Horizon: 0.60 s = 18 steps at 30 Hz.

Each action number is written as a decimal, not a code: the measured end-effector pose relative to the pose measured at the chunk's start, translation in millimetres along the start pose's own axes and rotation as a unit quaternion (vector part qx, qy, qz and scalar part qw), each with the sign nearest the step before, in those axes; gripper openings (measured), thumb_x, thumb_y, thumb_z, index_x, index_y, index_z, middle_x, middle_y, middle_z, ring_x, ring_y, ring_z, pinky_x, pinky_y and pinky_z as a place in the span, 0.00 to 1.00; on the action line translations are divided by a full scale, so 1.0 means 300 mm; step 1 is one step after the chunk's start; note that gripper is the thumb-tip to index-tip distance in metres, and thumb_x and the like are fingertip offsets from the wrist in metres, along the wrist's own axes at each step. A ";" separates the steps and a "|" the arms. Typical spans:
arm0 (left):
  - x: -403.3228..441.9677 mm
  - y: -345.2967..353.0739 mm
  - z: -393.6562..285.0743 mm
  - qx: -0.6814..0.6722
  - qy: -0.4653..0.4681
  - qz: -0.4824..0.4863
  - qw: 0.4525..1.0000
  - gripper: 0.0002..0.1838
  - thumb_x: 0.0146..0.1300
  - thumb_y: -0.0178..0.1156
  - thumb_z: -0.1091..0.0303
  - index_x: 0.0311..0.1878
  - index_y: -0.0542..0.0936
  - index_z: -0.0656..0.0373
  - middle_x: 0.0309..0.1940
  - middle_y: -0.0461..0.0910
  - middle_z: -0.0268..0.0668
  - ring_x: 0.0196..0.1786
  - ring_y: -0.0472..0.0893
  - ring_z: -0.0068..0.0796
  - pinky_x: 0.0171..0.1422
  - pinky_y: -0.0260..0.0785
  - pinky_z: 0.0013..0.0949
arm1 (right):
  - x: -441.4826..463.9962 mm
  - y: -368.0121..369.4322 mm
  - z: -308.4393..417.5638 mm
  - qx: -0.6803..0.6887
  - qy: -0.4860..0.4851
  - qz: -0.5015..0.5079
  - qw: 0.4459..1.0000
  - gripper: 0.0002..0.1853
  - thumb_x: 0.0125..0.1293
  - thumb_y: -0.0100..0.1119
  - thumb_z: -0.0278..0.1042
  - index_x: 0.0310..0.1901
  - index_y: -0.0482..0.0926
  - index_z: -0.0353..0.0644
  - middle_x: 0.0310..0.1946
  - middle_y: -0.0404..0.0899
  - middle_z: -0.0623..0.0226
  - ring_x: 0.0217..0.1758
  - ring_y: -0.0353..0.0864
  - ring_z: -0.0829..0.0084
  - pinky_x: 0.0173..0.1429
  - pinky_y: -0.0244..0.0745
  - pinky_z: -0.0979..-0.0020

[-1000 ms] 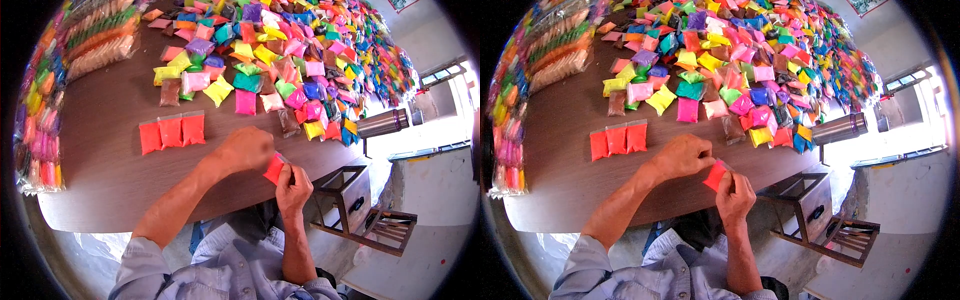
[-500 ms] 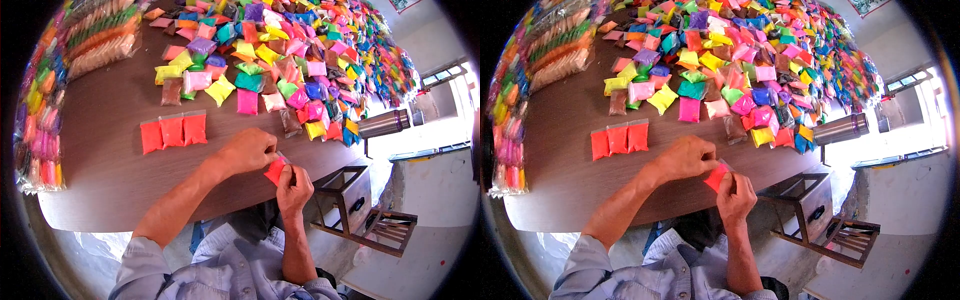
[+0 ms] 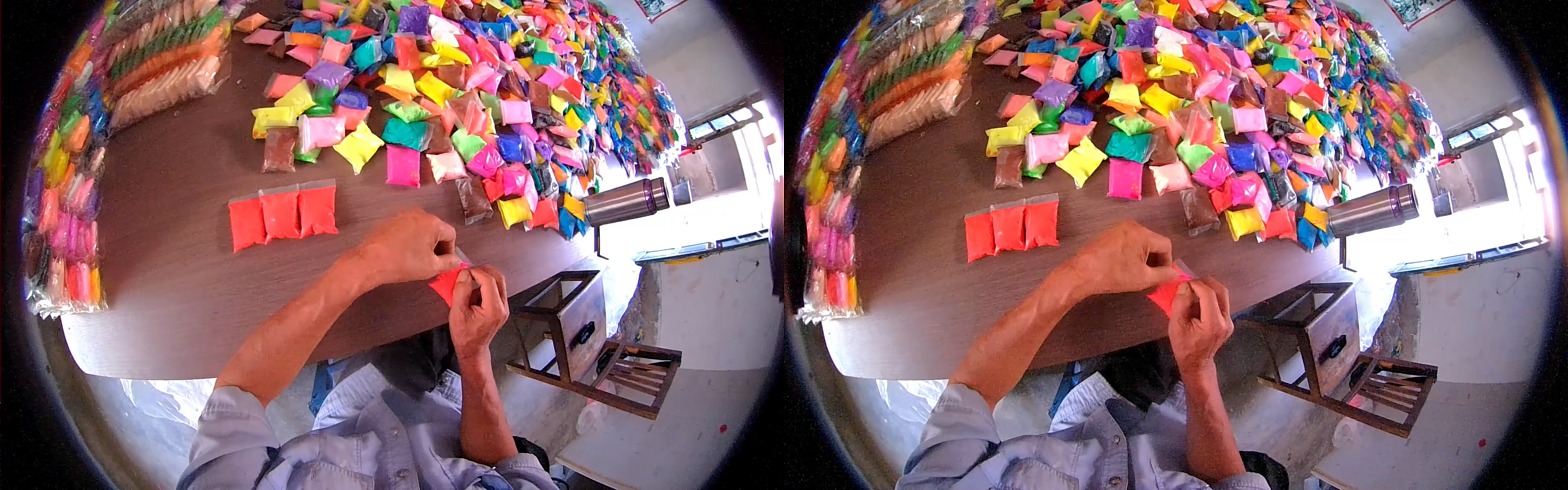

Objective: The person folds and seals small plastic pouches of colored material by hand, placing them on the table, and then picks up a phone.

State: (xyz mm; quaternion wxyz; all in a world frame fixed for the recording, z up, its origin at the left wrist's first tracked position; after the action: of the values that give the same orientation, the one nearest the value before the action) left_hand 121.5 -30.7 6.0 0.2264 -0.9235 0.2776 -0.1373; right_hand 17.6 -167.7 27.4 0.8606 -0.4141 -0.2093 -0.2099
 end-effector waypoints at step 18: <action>-0.003 -0.023 0.000 0.022 -0.001 -0.031 0.999 0.15 0.60 0.72 0.55 0.33 0.87 0.58 0.27 0.85 0.47 0.32 0.86 0.51 0.39 0.76 0.49 | 0.013 0.014 0.028 -0.043 -0.005 0.049 0.998 0.07 0.68 0.69 0.32 0.43 0.87 0.40 0.41 0.86 0.57 0.39 0.88 0.56 0.42 0.83 0.61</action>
State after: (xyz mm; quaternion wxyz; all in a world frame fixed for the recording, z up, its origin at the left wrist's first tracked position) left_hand 123.8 -25.0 9.2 0.2427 -0.9266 0.2457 -0.1490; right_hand 21.4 -159.4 31.5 0.8502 -0.4614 -0.1841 -0.1741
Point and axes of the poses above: each hand's wrist, its own x-axis towards the middle knuckle, its own y-axis out of the palm, z = x × y, the point moved 10 cm from there along x, towards the middle knuckle
